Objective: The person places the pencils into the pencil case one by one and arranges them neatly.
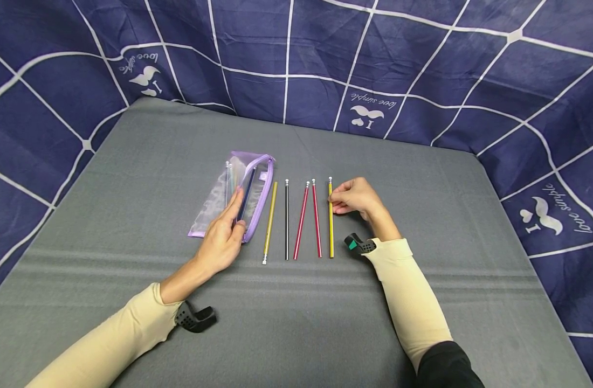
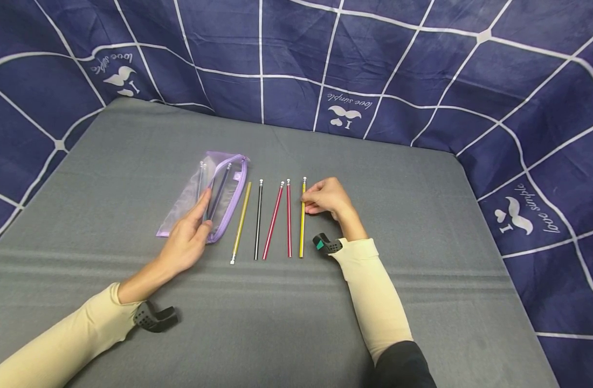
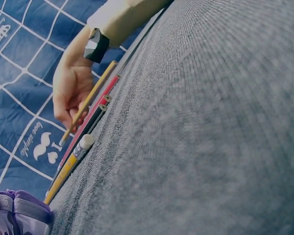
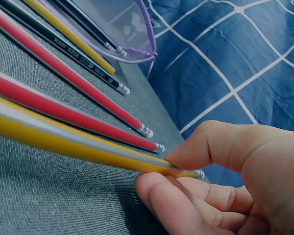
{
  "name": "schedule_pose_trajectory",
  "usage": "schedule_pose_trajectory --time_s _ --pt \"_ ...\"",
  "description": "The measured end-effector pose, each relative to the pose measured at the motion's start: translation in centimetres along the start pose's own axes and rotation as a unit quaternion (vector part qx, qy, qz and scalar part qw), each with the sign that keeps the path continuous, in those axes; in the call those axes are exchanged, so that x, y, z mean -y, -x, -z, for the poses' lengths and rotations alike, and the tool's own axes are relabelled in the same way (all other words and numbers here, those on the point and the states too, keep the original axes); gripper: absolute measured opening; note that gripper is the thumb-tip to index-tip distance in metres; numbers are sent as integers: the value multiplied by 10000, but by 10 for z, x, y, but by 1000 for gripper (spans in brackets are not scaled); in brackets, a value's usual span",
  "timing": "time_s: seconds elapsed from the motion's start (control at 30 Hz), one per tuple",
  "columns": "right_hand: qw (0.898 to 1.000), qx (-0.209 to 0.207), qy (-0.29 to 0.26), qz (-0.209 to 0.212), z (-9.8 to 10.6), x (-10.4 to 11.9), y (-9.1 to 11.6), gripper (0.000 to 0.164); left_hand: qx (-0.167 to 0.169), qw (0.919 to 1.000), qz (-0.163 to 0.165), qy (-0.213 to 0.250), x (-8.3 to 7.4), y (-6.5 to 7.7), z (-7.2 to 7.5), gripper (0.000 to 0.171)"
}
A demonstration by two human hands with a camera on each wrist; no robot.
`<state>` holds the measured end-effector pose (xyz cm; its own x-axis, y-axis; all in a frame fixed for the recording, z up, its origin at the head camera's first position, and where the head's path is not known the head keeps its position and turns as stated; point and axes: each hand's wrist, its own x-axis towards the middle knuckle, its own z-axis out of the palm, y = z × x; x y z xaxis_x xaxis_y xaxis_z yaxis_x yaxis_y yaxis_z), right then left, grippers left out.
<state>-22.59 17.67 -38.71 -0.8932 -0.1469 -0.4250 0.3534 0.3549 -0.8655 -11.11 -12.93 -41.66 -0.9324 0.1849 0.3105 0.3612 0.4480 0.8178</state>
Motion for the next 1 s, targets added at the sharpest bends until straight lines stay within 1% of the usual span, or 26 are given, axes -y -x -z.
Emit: schedule_pose_trajectory --time_s 0.3,0.5,0.67,1.0 --pt "9993 -70 -368 87 -1 0 0 11 -20 10000 -35 13 1 0 0 66" --pt "9984 -122 -511 191 -3 0 -2 8 -33 10000 -46 13 1 0 0 65" --pt "9980 -103 -531 328 -9 3 -4 8 -46 10000 -35 6 1 1 0 65" --pt "9972 -22 -630 414 -23 13 -6 8 -33 10000 -10 18 2 0 -1 65"
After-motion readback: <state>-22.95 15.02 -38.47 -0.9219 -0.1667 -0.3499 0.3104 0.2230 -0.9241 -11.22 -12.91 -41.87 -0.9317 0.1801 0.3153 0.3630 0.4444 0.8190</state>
